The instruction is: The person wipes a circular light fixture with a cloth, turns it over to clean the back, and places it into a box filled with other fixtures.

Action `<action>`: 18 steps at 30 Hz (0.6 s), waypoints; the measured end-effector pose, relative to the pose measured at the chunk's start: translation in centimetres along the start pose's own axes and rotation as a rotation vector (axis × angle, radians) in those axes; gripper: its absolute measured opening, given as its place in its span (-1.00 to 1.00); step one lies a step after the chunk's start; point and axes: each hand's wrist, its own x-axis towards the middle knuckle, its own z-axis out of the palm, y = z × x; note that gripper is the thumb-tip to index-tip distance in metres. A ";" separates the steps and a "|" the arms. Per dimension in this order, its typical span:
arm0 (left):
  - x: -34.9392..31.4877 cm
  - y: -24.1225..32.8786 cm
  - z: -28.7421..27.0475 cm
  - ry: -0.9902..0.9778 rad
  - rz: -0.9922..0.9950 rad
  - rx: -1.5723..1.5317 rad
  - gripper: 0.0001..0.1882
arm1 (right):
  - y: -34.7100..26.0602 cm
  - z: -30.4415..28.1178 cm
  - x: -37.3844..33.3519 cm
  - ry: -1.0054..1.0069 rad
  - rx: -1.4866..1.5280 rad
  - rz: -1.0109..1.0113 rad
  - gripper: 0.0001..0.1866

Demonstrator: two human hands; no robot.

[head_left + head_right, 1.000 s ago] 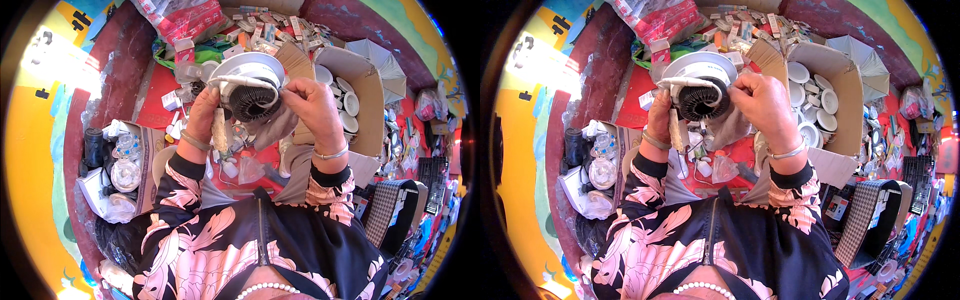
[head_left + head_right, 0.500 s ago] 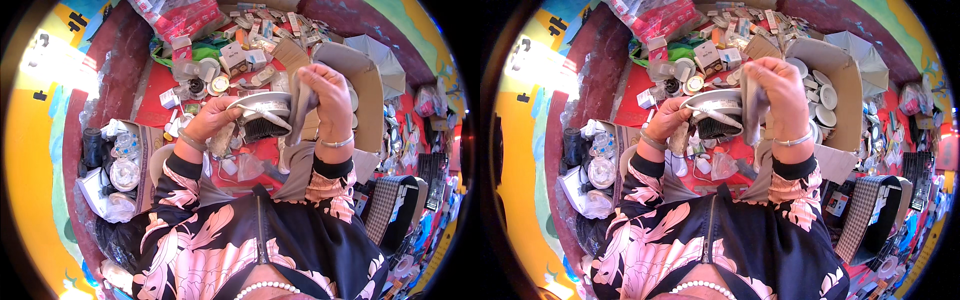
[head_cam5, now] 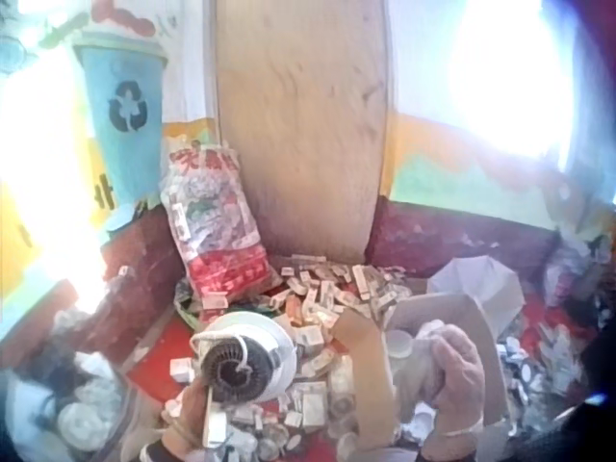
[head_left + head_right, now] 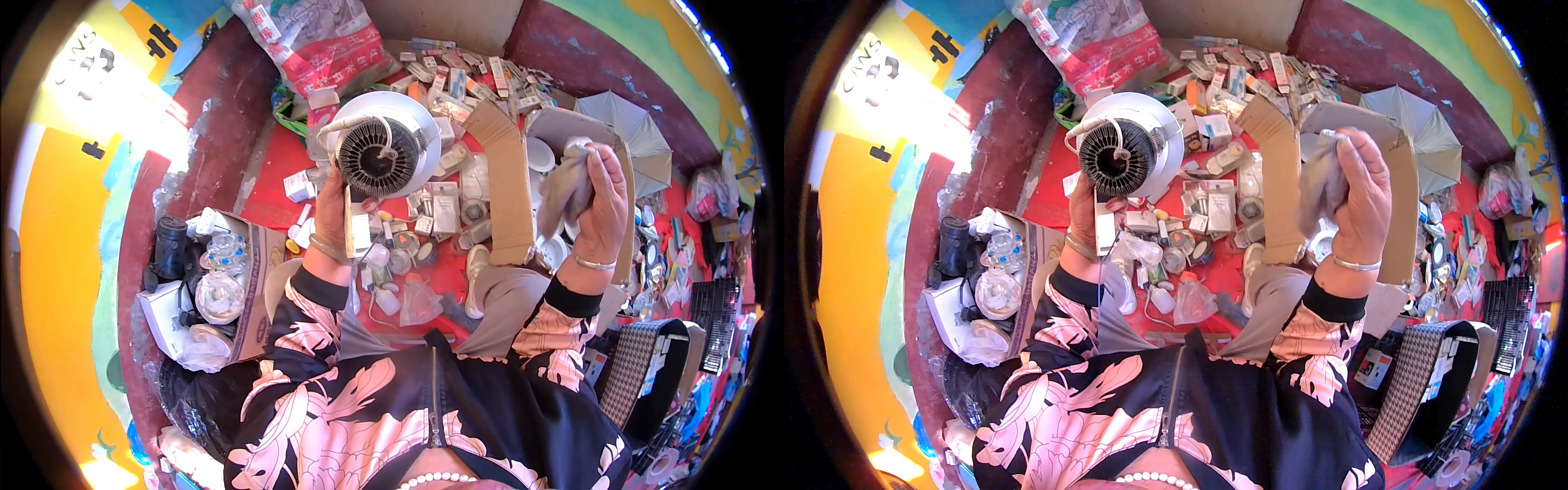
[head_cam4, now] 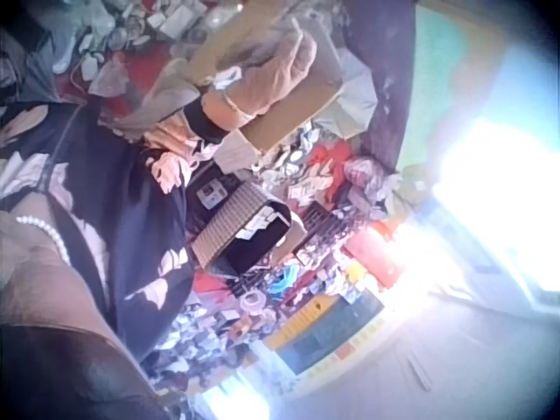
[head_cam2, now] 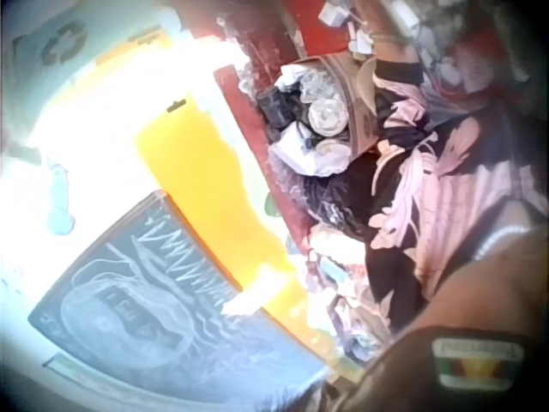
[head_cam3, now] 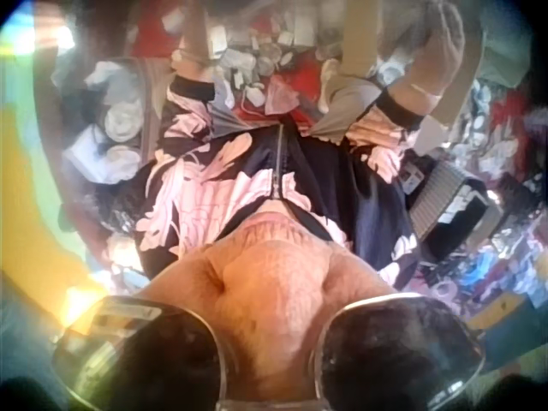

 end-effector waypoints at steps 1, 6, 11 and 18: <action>-0.1 0.4 -0.3 -0.002 -0.055 -0.048 -0.48 | 0.4 0.2 0.3 -0.044 -0.075 0.023 -0.92; -0.3 0.7 0.2 0.126 -0.114 -0.174 -0.51 | 1.3 0.9 0.3 -0.154 -0.353 0.132 -0.91; -0.1 0.8 1.5 0.223 -0.047 -0.294 -0.53 | 1.7 3.5 -1.0 -0.476 -0.504 0.265 -0.86; -0.2 0.2 -1.0 -0.012 -0.052 -0.172 -0.53 | 1.6 7.4 -3.1 -0.548 -0.742 -0.147 -0.83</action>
